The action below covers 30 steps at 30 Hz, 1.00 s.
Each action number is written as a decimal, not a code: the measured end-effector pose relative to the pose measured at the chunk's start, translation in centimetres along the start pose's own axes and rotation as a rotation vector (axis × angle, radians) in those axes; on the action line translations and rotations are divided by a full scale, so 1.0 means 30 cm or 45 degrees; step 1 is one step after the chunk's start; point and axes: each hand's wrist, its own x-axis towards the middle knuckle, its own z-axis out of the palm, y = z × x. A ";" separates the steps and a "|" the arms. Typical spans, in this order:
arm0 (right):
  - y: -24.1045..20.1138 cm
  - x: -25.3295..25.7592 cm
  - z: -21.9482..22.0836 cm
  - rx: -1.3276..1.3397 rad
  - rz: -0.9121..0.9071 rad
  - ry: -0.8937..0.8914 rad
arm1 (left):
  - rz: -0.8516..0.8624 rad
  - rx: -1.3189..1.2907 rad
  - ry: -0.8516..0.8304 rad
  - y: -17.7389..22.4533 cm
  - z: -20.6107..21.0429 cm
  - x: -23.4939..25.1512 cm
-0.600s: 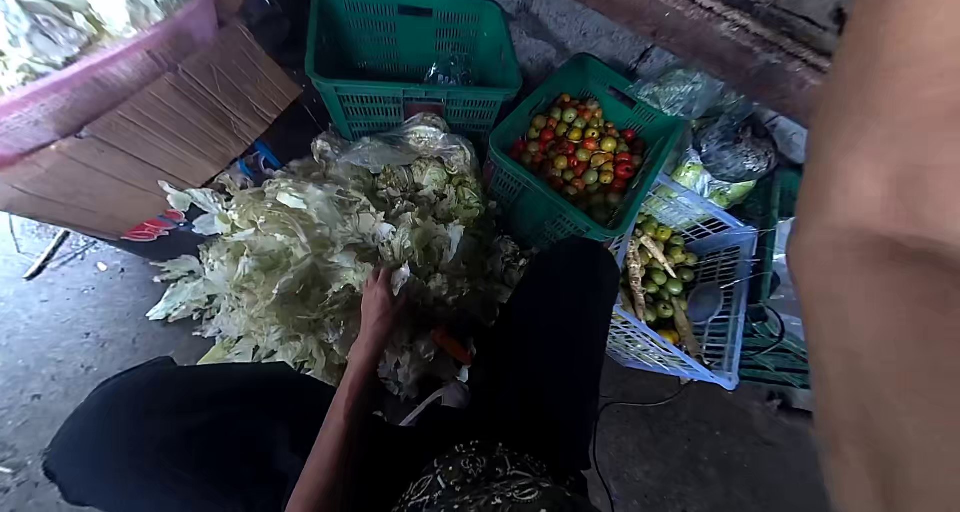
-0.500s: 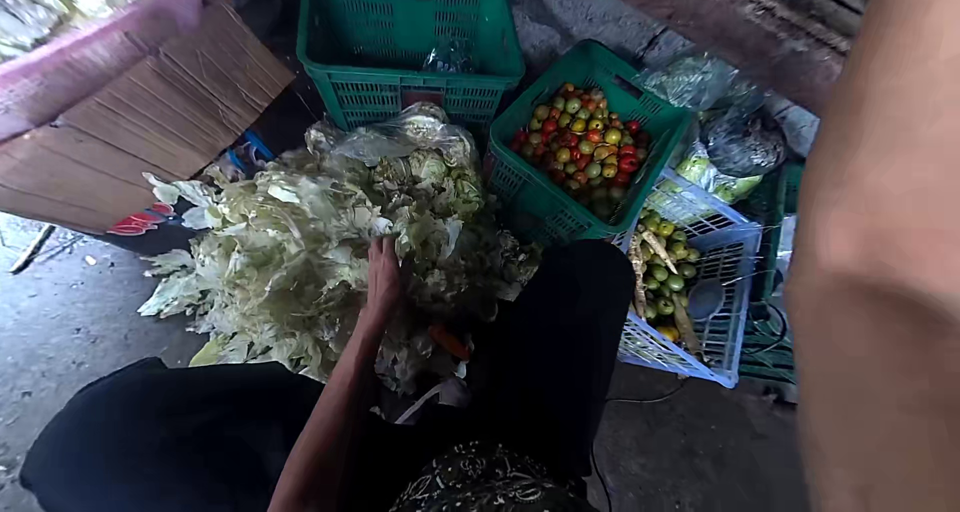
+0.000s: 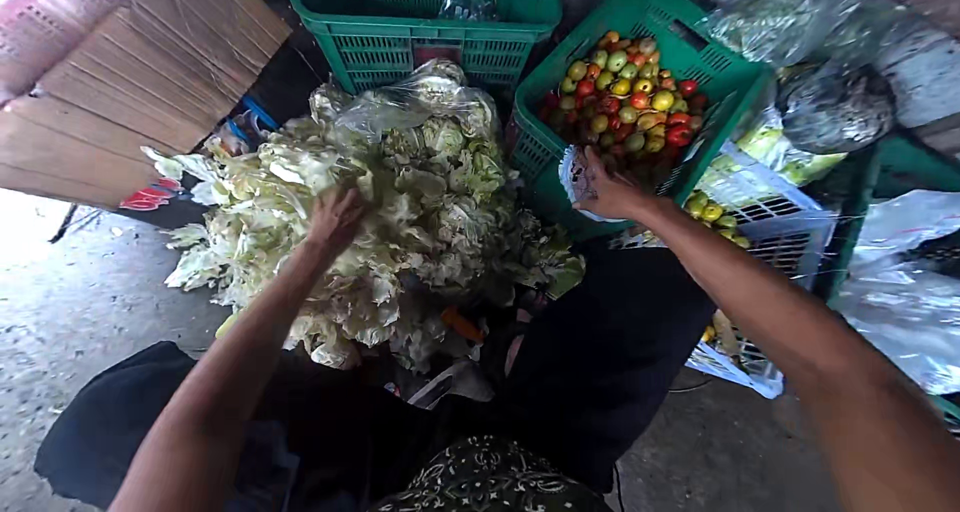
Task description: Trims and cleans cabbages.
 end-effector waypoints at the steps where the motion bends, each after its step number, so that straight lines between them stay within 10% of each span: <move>1: -0.007 -0.005 -0.006 -0.004 0.009 0.015 | 0.003 -0.002 0.017 -0.063 -0.014 -0.030; 7: -0.230 -0.087 -0.016 -0.183 -0.126 0.193 | -0.203 0.034 -0.018 -0.301 -0.142 -0.153; 12: -0.603 -0.202 0.273 -0.172 -0.199 -0.419 | -0.570 0.259 -0.235 0.025 -0.275 -0.061; 17: -0.721 -0.202 0.855 0.202 -0.368 -0.194 | 0.108 0.056 -0.020 0.241 -0.139 0.101; 22: -0.721 -0.251 1.031 0.392 0.070 -0.336 | 0.096 0.069 -0.361 0.105 0.059 0.062; 30: -0.651 -0.239 1.104 0.773 0.219 -0.367 | -0.042 0.078 -0.250 -0.237 0.013 -0.117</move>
